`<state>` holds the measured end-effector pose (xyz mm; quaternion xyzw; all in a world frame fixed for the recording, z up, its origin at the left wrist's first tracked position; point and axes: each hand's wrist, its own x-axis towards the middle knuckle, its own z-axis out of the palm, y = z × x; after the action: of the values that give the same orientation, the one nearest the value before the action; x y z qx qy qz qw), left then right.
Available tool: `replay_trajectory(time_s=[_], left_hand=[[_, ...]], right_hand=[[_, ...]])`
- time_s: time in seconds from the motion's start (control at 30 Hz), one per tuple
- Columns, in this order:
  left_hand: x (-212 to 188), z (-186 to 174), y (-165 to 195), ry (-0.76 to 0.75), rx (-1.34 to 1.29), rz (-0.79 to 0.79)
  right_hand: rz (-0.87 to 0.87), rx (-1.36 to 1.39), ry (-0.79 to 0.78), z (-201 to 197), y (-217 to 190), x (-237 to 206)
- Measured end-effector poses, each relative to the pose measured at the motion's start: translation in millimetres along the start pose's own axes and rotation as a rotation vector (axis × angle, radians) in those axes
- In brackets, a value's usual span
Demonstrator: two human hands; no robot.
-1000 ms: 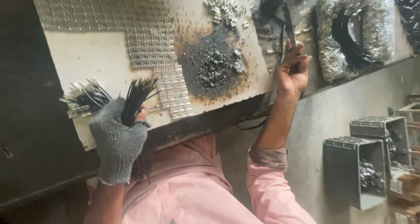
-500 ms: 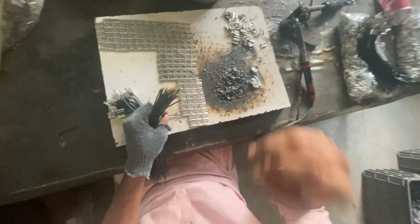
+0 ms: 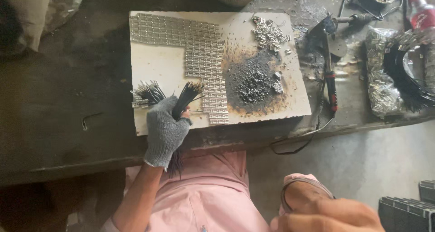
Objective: The person holds a bundle of thin black rods in the left hand and uses a soldering iron in the right hand to apply molten solder to the rod tips. The person repeatedly dips the rod tips into the solder pool and places them on a metal grid on the work surface.
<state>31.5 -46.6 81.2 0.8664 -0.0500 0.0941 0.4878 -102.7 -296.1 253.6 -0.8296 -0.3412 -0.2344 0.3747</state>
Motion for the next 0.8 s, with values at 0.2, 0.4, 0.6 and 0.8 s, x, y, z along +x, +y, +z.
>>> replay_trajectory(time_s=[0.2,0.4,0.6,0.8], left_hand=[[-1.2,3.2,0.1,0.009,-0.039,0.042],[-1.6,4.1,3.0,0.007,-0.03,0.026],[-3.8,14.7,2.0,-0.026,-0.054,0.003],[-6.8,16.8,3.8,-0.056,-0.055,0.011]], right_hand=[[-0.13,0.033,0.048,4.4,9.4,-7.5],[-0.233,0.042,0.141,-1.0,20.1,-13.7],[-0.295,0.009,0.181,-9.8,22.9,-24.5],[-0.298,-0.045,0.174,-13.5,19.0,-22.1]])
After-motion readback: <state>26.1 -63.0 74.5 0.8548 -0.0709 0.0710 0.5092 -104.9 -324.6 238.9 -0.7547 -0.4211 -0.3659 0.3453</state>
